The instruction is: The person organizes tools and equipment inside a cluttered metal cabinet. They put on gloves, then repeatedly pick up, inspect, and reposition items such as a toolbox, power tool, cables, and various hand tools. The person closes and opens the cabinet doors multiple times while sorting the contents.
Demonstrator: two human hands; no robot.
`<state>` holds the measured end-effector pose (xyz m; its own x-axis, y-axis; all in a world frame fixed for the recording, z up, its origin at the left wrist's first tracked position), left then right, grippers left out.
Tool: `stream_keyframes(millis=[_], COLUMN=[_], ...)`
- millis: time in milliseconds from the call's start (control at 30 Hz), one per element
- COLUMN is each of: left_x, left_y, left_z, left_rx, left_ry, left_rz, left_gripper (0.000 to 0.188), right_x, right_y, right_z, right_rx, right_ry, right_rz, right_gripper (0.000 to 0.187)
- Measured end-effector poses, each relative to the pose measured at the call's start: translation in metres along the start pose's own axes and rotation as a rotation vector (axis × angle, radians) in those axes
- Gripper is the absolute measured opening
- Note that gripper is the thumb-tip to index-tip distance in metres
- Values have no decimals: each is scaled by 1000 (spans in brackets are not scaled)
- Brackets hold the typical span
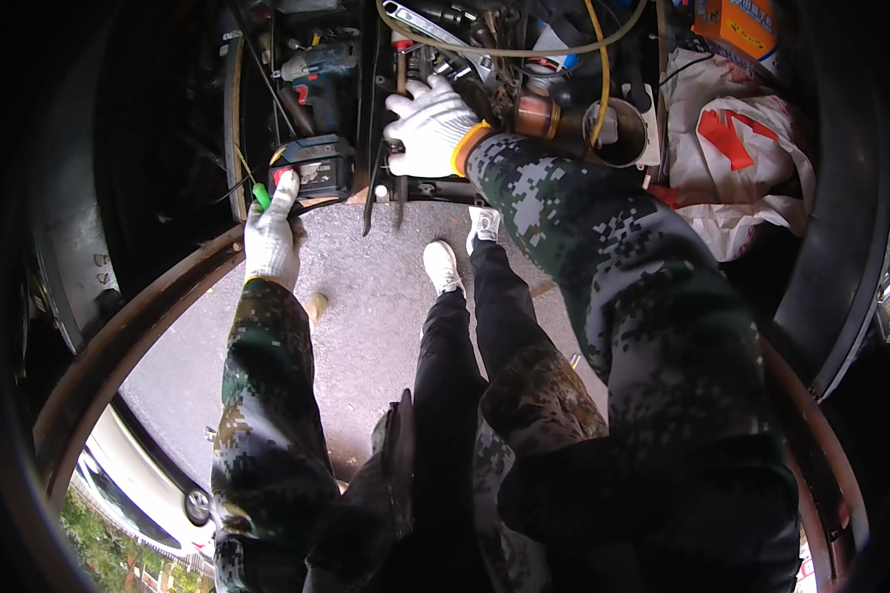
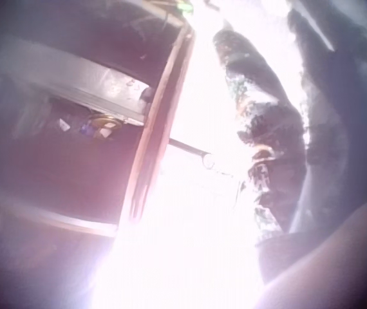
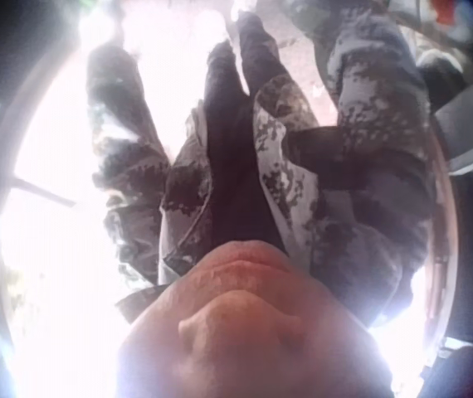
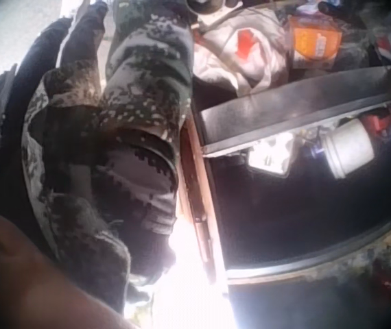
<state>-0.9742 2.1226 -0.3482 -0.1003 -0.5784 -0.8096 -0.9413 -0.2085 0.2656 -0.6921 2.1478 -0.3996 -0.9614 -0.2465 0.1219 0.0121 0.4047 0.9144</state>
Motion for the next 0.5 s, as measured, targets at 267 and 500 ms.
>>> stream_keyframes(millis=[267,500], left_x=[12,13], left_y=[-5,-7], left_z=[0,-7], left_rx=[40,64], left_ry=[-37,-19], left_rz=[-97,-20], left_gripper=[43,45], right_x=[-46,-40], right_y=[4,26], right_z=[-43,-35], right_rx=[-6,546], right_ry=[-12,-483], right_rz=[-180,-139], right_gripper=[34,55])
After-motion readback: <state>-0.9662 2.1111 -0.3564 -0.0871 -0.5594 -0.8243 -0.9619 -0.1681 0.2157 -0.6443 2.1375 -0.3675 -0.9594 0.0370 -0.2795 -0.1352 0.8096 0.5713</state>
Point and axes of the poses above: each hand's wrist, its own z-axis towards the middle knuckle, its own y-axis out of the back of the hand, x = y × z, the point moved 2 cm from there along z, towards the middle knuckle, and after that the axes turned 12 degrees about -y, right-handed, at the moved point
